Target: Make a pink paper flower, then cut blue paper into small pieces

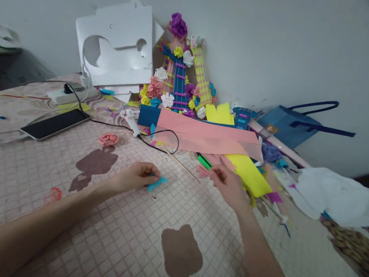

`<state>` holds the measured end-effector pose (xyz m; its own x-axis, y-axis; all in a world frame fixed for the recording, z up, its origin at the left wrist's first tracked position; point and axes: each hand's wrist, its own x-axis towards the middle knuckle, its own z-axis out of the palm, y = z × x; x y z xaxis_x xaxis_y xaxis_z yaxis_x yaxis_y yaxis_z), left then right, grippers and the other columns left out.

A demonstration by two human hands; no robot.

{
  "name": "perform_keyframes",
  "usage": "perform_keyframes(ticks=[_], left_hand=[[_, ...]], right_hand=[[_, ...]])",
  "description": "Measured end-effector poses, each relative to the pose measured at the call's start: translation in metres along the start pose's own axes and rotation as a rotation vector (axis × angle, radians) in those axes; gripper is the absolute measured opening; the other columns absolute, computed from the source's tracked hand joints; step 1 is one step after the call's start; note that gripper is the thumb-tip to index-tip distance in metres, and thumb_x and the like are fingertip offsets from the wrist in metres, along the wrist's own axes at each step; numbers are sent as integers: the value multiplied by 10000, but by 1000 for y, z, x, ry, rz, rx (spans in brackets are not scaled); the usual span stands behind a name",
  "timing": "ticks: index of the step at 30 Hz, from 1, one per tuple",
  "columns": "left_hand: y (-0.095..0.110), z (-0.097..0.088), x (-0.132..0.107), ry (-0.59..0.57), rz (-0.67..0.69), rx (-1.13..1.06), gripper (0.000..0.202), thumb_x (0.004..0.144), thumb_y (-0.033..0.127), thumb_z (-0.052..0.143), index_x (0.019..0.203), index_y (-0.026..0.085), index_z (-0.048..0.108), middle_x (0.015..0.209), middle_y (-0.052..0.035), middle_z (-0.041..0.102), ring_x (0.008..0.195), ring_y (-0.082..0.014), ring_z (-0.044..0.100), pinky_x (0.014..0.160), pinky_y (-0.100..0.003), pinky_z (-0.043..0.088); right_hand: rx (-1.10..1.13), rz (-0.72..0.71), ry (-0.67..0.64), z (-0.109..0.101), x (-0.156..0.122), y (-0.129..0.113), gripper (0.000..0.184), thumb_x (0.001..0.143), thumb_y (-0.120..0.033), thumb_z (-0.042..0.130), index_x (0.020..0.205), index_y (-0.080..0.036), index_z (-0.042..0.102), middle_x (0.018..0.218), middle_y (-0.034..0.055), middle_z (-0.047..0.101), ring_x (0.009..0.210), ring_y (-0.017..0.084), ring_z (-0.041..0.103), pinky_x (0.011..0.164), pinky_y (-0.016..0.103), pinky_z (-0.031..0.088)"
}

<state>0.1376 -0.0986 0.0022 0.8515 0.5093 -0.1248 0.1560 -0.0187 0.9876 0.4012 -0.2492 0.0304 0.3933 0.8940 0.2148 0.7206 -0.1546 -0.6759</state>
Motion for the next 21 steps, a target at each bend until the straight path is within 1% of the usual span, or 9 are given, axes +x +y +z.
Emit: perform_keyframes(ticks=[2,4,6,9,14,18,21], left_hand=[[-1,0,-1,-30,0,10,253,721,381,663,828,156,619,735,-3,590,574,-87,500,503,-206,417],[-3,0,-1,-40,7,26,235,735,366,655,840,157,631,728,2,591,551,-75,478,487,-194,388],[-5,0,0,-45,12,41,227,752,359,643,848,153,630,714,7,586,535,-63,454,483,-184,361],[-6,-1,0,-59,5,42,241,770,365,625,870,145,619,722,10,580,540,-59,443,494,-181,352],[-3,-2,-2,-81,-6,15,241,755,341,623,885,138,604,754,8,577,575,-68,464,535,-196,390],[3,-3,-5,-158,3,-42,258,716,239,608,956,145,591,786,7,580,657,-90,518,613,-221,442],[4,-3,-6,-190,12,-60,284,704,183,573,986,151,586,781,13,580,666,-93,524,632,-229,447]], right_hand=[[-203,58,108,-21,-3,25,141,818,-346,539,820,-213,586,741,39,643,664,195,602,628,326,451],[-397,82,131,-36,-6,50,120,774,-323,578,819,-211,579,780,49,628,679,204,601,624,327,441],[-520,60,94,-45,-8,71,106,728,-284,605,797,-207,583,830,63,595,746,216,601,653,326,443],[-549,41,45,-48,-8,90,113,715,-261,597,812,-203,582,848,57,562,774,208,596,684,318,449],[-534,20,50,-47,-7,98,125,763,-293,558,843,-197,571,833,58,541,781,220,581,696,335,452],[-508,-34,39,-50,-3,97,100,806,-281,492,818,-210,563,822,54,524,779,220,573,703,342,460],[-492,-68,75,-53,2,92,113,836,-280,443,814,-211,530,845,66,520,793,230,564,719,366,466]])
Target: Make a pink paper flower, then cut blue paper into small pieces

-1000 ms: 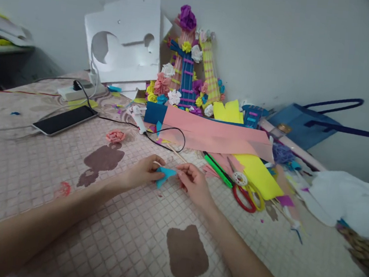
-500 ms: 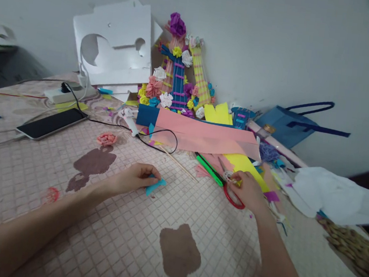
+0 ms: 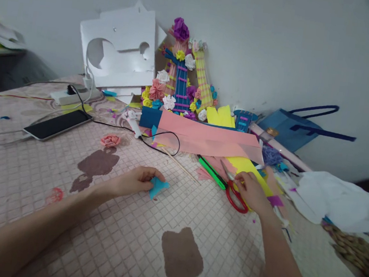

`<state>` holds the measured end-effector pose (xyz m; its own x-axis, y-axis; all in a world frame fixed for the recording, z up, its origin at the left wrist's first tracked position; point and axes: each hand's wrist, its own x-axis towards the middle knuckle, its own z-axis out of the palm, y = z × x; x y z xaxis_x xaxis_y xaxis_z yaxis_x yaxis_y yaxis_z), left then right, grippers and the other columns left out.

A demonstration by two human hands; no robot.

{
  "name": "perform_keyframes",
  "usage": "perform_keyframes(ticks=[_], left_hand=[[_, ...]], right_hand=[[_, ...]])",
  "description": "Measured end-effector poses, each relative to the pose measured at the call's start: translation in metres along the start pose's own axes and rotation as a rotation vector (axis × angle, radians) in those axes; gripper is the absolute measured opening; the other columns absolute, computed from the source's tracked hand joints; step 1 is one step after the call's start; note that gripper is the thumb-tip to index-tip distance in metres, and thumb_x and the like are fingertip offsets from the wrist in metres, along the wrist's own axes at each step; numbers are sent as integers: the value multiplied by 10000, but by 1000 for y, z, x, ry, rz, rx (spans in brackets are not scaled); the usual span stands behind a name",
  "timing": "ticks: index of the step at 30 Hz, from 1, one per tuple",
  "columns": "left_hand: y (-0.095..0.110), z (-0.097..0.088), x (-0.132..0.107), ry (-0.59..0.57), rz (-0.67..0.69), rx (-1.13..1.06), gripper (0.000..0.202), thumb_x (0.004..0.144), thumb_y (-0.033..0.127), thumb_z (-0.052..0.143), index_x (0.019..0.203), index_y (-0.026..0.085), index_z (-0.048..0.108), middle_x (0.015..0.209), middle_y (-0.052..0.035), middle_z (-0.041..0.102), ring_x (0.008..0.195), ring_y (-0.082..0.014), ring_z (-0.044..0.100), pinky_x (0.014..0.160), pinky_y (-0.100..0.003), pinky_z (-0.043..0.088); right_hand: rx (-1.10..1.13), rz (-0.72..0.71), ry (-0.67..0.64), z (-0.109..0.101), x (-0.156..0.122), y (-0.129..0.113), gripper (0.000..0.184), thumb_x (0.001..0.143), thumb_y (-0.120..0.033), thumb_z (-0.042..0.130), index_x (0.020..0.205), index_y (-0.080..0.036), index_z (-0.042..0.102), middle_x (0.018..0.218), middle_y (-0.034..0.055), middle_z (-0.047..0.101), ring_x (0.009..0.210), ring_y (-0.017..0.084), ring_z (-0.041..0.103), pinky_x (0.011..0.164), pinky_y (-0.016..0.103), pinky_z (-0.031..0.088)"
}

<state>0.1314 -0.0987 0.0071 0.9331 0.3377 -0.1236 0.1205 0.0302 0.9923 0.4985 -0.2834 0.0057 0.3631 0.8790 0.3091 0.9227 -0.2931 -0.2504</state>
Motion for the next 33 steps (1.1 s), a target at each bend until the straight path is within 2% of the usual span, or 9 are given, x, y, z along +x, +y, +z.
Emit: perform_keyframes(ticks=[3,6,11,14,17,21,24,26,33], left_hand=[[-3,-1,1,-7,4,8,281,707,165,551,985,152,586,782,12,584,650,-90,522,628,-232,440],[-7,-1,2,-1,9,10,278,709,178,558,984,145,584,794,4,582,657,-95,524,626,-235,438],[-8,0,2,41,11,3,277,748,265,584,994,139,581,789,0,555,655,-101,513,603,-237,441],[-5,2,1,65,7,-4,290,745,275,590,1002,145,569,803,1,551,660,-97,504,600,-231,436],[-4,1,0,90,1,-24,368,718,248,595,1066,158,518,804,9,568,629,-84,487,568,-210,407],[-7,-1,1,156,-40,32,396,704,241,587,1081,150,507,705,32,566,554,-76,453,520,-196,355],[-9,-2,3,160,-63,47,348,693,290,611,1000,136,553,699,17,578,563,-86,476,512,-198,341],[-9,-2,4,166,-59,58,302,702,336,626,917,129,579,688,8,584,563,-86,479,508,-196,328],[-2,2,2,207,-19,110,279,743,422,629,757,145,601,660,5,590,586,-97,495,530,-204,359]], right_hand=[[30,-29,57,-2,7,-16,99,856,-292,442,850,-213,503,890,73,509,830,230,557,755,373,473],[122,-134,105,5,15,-51,88,879,-269,446,933,-218,494,965,76,503,888,219,562,766,351,487],[-14,-302,-1,38,30,-113,91,857,-170,487,931,-209,523,1002,86,559,888,234,580,729,362,483],[-2,-323,-28,46,34,-125,139,847,-169,514,977,-210,541,1031,81,577,854,215,597,671,322,481],[36,-299,-2,32,31,-111,139,868,-222,501,1002,-214,536,1059,85,596,908,222,594,726,329,476],[24,-102,67,-2,15,-58,123,885,-310,457,863,-210,525,843,65,623,766,216,600,667,320,452],[-142,53,-56,-13,-5,-14,173,834,-359,502,736,-217,487,738,49,599,676,208,582,595,298,403],[-197,95,-114,-9,-17,6,188,779,-383,557,779,-211,482,789,65,598,688,213,586,570,286,385],[-164,241,-173,6,-30,12,333,773,-494,517,919,-202,450,721,34,587,590,208,581,515,271,358]])
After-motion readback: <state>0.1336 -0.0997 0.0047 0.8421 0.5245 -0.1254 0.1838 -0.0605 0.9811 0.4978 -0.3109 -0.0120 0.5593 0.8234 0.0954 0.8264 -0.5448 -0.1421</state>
